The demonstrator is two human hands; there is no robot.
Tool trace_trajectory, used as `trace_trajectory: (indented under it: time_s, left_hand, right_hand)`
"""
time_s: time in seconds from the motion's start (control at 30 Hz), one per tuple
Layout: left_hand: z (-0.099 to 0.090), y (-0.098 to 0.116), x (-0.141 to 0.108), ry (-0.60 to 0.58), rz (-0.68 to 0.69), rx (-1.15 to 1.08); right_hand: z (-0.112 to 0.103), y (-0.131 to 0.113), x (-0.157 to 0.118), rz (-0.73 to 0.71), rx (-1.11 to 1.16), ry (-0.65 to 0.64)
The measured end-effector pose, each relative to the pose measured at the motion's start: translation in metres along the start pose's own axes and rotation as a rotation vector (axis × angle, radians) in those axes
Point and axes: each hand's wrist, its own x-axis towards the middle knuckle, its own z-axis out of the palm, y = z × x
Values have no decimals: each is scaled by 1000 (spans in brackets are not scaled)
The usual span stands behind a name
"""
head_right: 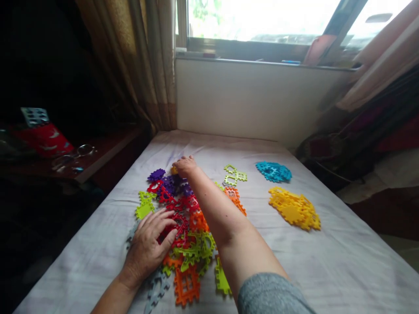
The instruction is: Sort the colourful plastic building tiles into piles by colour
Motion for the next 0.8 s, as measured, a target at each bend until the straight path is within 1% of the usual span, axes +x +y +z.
trace_trajectory:
  time_s: [0.07,0.13,0.2,0.27,0.37,0.47,0.57,0.63,0.7,0.77,0.8]
  left_hand:
    - [0,0,0,-6,-4,-1]
    - [-1,1,1,-7,-7,1]
    - [-1,1,1,-3,-2,0]
    - [-1,1,2,10,14,-7]
    - [1,-2,2,42,38,-12]
    - [3,-7,3,72,55,-2]
    - [3,-9,4,81,82,3]
    - [3,-7,5,80,102,6]
    - [1,-4,5,88,116,22]
    - [0,0,5,102,129,51]
    - [-1,2,5,113,133,69]
  right_hand:
    - [-5,3,-1,-6,-13,-9]
    - [-8,7,-8,16,-16,49]
    - [-6,13,-22,82,2,130]
    - [0,22,-44,193,47,211]
    - [17,41,-95,352,108,285]
    - [37,65,-166,514,94,325]
    - [56,87,-238,728,38,390]
    - [65,99,-278,836,-2,412]
    - [72,105,-307,919,-30,417]
    - [77,101,-323,969,-30,433]
    - [80,96,-328,965,-14,447]
